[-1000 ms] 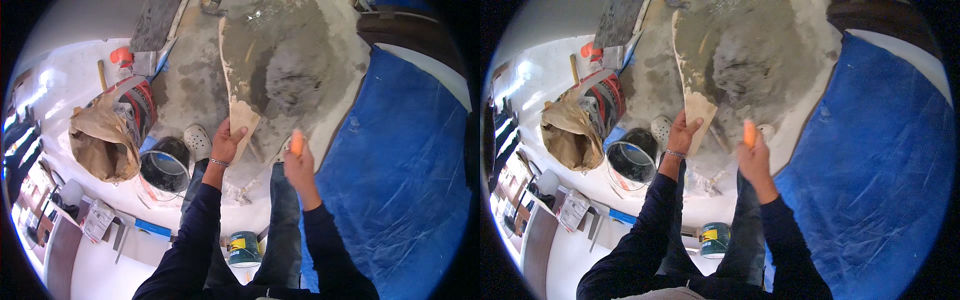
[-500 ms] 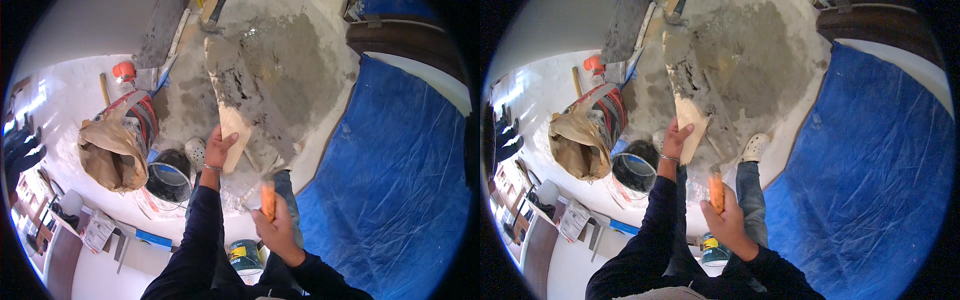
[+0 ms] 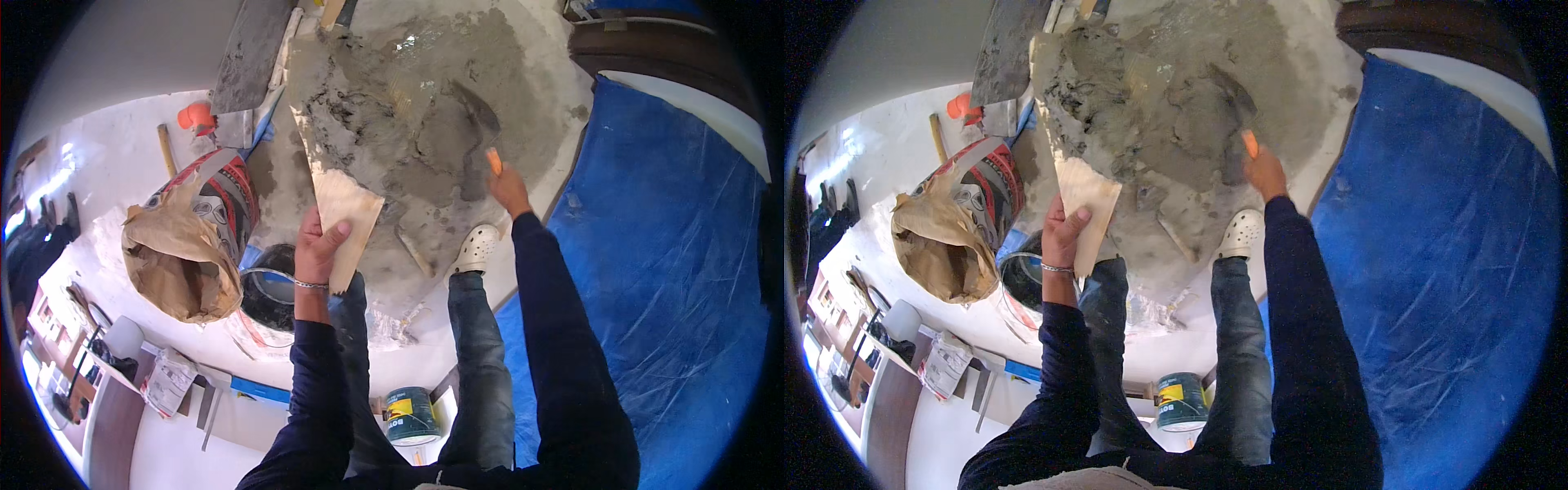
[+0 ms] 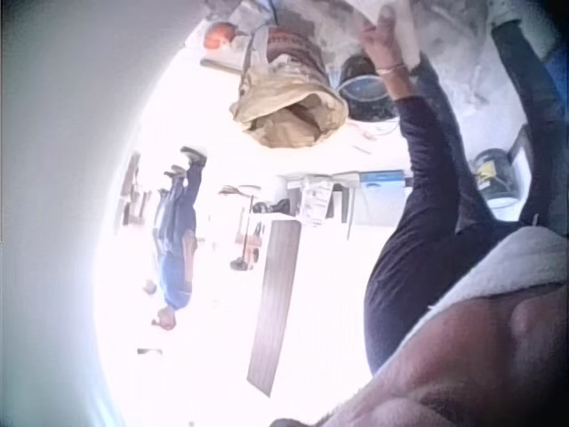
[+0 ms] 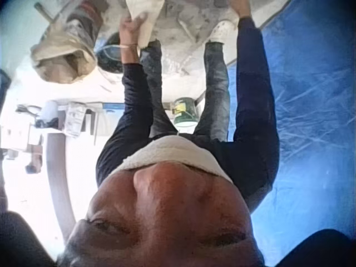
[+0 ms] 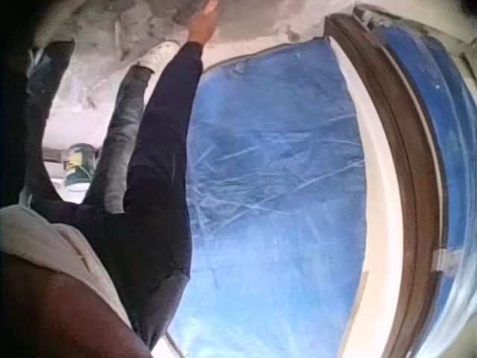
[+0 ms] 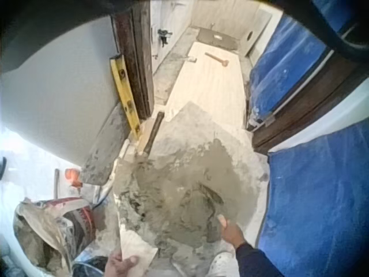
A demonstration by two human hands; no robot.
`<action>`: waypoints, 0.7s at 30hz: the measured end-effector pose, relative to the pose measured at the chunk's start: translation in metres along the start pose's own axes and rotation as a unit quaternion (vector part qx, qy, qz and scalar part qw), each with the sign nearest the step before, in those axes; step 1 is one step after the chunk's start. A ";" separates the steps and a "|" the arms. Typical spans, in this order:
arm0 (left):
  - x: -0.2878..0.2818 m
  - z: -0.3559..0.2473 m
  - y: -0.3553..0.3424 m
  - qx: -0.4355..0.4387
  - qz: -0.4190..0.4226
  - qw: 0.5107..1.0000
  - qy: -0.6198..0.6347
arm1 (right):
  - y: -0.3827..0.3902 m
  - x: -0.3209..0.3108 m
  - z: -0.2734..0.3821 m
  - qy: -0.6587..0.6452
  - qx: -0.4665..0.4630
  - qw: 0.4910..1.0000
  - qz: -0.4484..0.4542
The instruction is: Applying cement mortar to a floor surface using a trowel.
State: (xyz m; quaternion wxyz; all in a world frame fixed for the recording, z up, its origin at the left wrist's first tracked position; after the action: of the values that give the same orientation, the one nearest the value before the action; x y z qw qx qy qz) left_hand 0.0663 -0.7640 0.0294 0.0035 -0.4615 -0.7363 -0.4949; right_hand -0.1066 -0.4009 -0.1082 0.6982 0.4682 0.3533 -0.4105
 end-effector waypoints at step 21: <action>-0.042 0.041 0.041 -0.108 0.022 0.992 -0.065 | -0.055 -0.057 0.075 0.030 -0.004 0.963 0.269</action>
State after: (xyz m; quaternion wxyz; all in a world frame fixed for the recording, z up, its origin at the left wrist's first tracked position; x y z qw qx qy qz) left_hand 0.1371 -0.7588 0.0193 -0.0836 -0.5062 -0.6672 -0.5400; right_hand -0.1716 -0.4708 -0.0549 0.7739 0.5552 0.2366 -0.1918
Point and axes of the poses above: each hand's wrist, its own y-axis away from the middle knuckle, its own x-axis out of the palm, z = x × y, the point moved 2 cm from there along -y, towards the middle knuckle, and after that the axes turned 8 degrees about -x, right-handed, at the moved point
